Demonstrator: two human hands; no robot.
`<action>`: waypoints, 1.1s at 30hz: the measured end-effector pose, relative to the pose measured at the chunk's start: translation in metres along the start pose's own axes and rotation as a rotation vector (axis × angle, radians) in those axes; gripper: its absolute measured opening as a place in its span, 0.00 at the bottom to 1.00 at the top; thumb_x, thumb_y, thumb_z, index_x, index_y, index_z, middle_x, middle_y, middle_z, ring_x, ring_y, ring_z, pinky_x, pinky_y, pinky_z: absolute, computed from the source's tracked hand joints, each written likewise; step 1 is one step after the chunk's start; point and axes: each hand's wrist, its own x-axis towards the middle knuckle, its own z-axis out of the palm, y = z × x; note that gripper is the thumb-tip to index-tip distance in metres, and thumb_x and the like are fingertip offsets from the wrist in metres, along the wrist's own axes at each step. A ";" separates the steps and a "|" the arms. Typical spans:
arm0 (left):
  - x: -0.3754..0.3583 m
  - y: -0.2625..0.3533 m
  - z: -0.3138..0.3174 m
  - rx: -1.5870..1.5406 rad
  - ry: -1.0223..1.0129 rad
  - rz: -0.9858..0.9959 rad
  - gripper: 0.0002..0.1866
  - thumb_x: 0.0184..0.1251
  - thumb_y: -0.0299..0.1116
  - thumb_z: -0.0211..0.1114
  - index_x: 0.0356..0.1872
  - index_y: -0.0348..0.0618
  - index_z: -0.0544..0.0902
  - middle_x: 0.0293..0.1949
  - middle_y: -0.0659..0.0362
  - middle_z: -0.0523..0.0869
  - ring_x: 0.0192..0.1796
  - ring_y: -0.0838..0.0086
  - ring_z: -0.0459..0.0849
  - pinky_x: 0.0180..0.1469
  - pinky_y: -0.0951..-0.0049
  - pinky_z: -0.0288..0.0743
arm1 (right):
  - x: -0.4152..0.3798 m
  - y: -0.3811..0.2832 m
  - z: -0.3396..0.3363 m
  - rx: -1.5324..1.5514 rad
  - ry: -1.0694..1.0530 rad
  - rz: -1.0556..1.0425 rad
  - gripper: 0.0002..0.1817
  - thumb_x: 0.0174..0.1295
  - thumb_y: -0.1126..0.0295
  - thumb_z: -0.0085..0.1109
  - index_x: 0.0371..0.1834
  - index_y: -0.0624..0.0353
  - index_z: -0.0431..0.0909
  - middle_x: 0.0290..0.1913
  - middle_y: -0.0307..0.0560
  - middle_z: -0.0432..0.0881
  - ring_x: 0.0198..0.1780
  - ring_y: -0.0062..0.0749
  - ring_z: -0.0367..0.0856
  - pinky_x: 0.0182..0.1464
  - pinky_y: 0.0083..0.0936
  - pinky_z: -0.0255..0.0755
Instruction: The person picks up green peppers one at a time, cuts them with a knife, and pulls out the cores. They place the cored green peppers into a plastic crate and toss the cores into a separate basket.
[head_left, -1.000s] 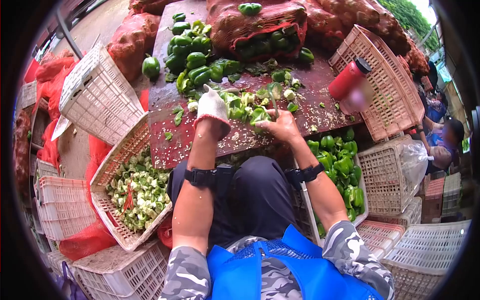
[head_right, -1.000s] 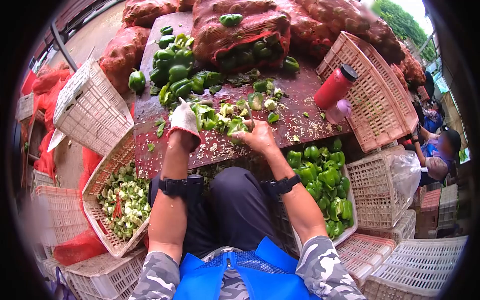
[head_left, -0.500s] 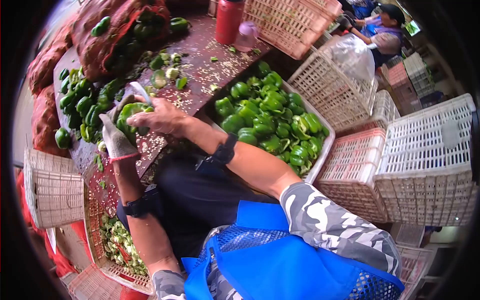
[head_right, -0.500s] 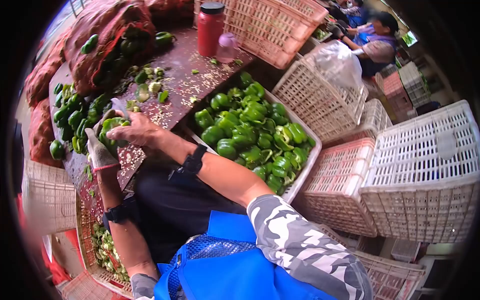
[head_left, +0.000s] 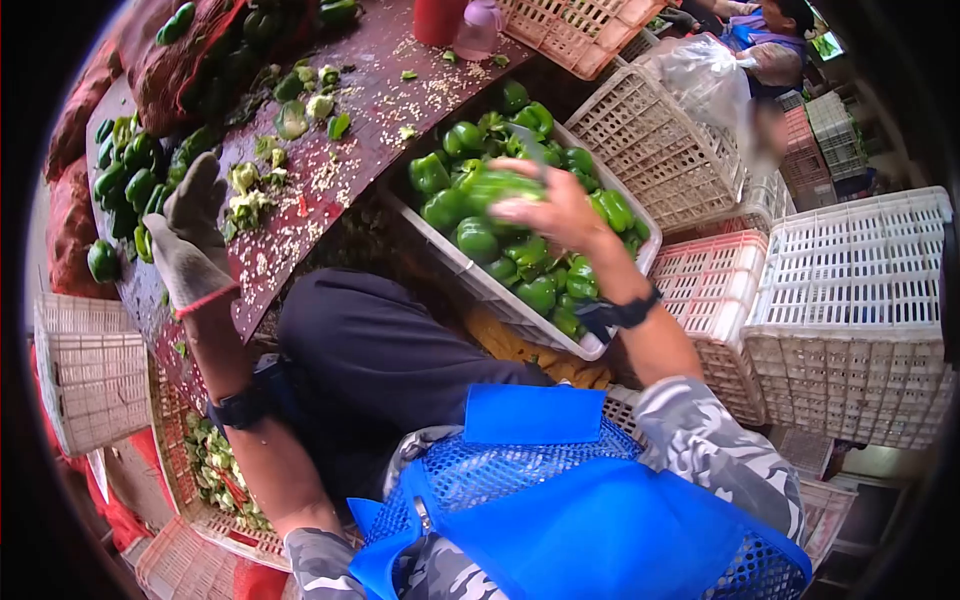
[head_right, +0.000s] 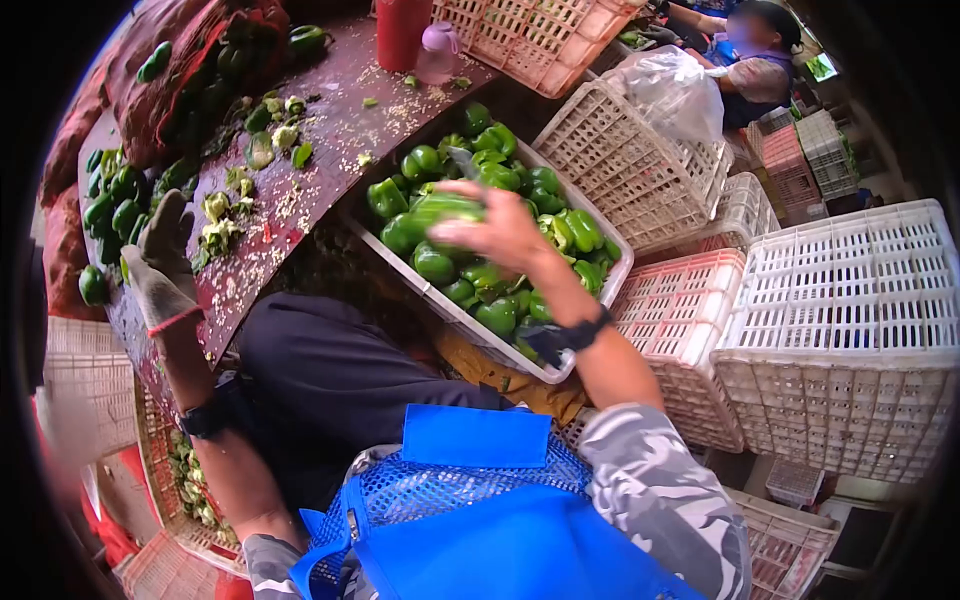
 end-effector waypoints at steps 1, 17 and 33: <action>0.006 -0.002 -0.013 -0.027 -0.015 -0.003 0.41 0.84 0.54 0.24 0.61 0.25 0.76 0.63 0.41 0.81 0.66 0.55 0.79 0.72 0.57 0.67 | -0.019 0.016 -0.021 -0.212 0.094 0.015 0.32 0.52 0.61 0.76 0.63 0.56 0.79 0.47 0.44 0.88 0.47 0.28 0.86 0.53 0.27 0.80; 0.001 -0.001 -0.026 0.214 0.105 -0.057 0.42 0.83 0.58 0.28 0.48 0.27 0.84 0.46 0.41 0.89 0.48 0.54 0.89 0.61 0.58 0.80 | -0.099 0.124 -0.036 -0.968 0.283 -0.075 0.40 0.45 0.59 0.81 0.65 0.55 0.77 0.54 0.56 0.75 0.55 0.52 0.76 0.59 0.42 0.73; 0.062 0.066 -0.180 0.842 0.543 -0.092 0.38 0.84 0.46 0.29 0.34 0.40 0.92 0.35 0.57 0.93 0.40 0.66 0.90 0.49 0.66 0.83 | -0.066 0.086 -0.028 -0.931 0.274 -0.013 0.31 0.45 0.71 0.80 0.55 0.69 0.81 0.50 0.56 0.78 0.46 0.49 0.81 0.47 0.36 0.77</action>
